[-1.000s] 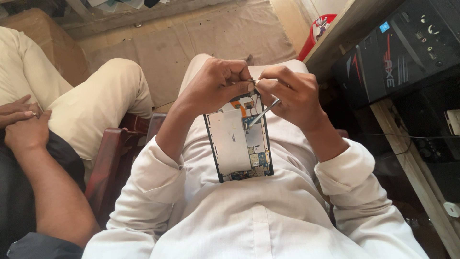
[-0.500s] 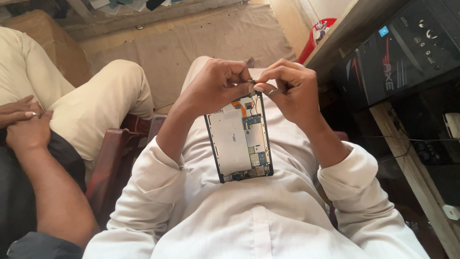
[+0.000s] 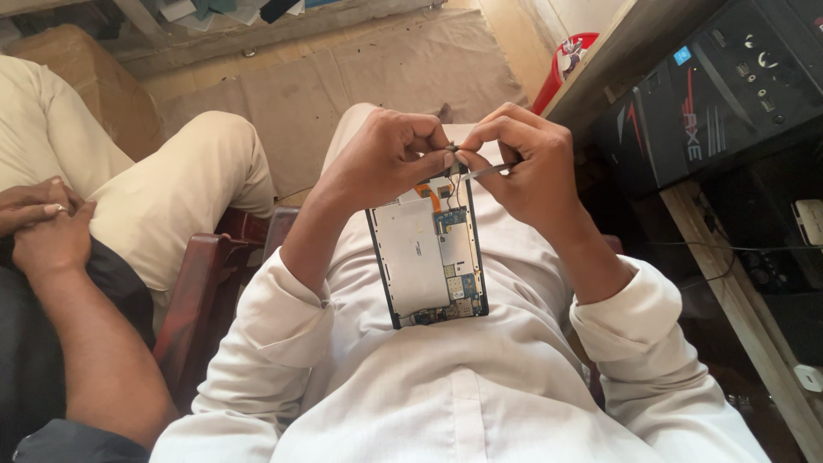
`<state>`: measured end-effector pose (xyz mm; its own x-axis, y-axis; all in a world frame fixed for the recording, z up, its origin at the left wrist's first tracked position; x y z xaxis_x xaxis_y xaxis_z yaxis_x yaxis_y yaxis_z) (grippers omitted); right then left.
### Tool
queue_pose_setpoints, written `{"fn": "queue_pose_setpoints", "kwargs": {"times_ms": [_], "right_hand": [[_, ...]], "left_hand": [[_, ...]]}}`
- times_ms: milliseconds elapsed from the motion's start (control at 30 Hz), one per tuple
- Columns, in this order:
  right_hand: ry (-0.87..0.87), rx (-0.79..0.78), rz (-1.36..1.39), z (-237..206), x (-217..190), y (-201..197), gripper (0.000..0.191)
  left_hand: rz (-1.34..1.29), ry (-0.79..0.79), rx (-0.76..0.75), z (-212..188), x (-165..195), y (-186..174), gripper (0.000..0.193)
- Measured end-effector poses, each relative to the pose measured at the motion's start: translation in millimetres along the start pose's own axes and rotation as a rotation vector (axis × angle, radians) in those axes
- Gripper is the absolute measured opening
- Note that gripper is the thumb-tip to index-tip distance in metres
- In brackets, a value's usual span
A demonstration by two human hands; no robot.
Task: The person uses a metal prying tool to carefully pry and disconnect a small component from the internal circuit board of a disassembled mobile phone. They then rotate the device to inspect the interior and use the tool to adjust a ribbon cable connector.
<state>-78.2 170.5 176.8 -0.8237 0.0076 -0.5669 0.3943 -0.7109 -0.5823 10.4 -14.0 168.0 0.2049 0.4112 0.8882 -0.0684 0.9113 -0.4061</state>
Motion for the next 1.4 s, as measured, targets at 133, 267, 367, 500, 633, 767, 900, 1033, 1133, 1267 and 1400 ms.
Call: {"fn": "queue_pose_setpoints", "kwargs": {"times_ms": [133, 267, 367, 500, 633, 767, 900, 1033, 1133, 1267, 1400], "right_hand": [[-0.087, 0.031, -0.130, -1.1, -6.2, 1.0, 0.017], [-0.188, 0.054, -0.277, -3.7, -11.1, 3.5, 0.017], [-0.209, 0.056, -0.353, -5.4, -12.9, 6.7, 0.018], [-0.246, 0.054, -0.423, -5.8, -13.0, 10.5, 0.019], [-0.280, 0.015, -0.461, -6.8, -10.6, 10.9, 0.026], [-0.328, -0.003, -0.491, -8.5, -7.2, 9.4, 0.027], [-0.347, -0.035, -0.475, -8.1, -3.1, 9.8, 0.025], [-0.380, -0.019, -0.496, -7.1, -1.8, 8.0, 0.022], [-0.369, 0.023, -0.412, -5.9, -1.9, 5.6, 0.020], [-0.273, 0.099, -0.263, -6.0, -4.1, 6.6, 0.018], [-0.231, 0.140, -0.253, -7.6, -10.0, 9.0, 0.019]], "left_hand": [[0.032, -0.028, 0.008, 0.1, -1.2, -0.2, 0.016], [0.028, 0.010, 0.019, 0.2, -2.8, -0.2, 0.015], [0.061, 0.033, 0.028, 1.0, -3.7, -0.3, 0.013], [0.077, -0.004, 0.024, 2.0, -4.7, 0.1, 0.011], [0.088, -0.011, 0.021, 1.3, -4.4, 0.8, 0.011], [0.086, -0.010, 0.014, 1.4, -5.0, 1.8, 0.011], [0.052, -0.016, 0.007, 1.3, -5.7, 2.5, 0.013], [0.037, -0.031, 0.002, 0.7, -5.2, 3.0, 0.011], [0.029, -0.011, 0.002, 0.4, -3.7, 2.1, 0.011], [0.026, 0.009, 0.023, -0.2, -2.0, -0.9, 0.012], [0.076, 0.019, 0.034, -0.9, -1.0, -2.7, 0.012]]}}
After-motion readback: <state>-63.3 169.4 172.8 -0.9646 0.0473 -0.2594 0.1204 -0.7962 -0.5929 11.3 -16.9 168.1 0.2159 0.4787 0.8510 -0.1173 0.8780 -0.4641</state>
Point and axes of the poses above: each hand's wrist, its own z-axis towards the middle knuckle, its own y-axis out of the palm, x = y × z, the point moved 2 cm from there along z, towards the middle knuckle, and after that the axes turned 3 degrees about -x, right-handed, at the moved point
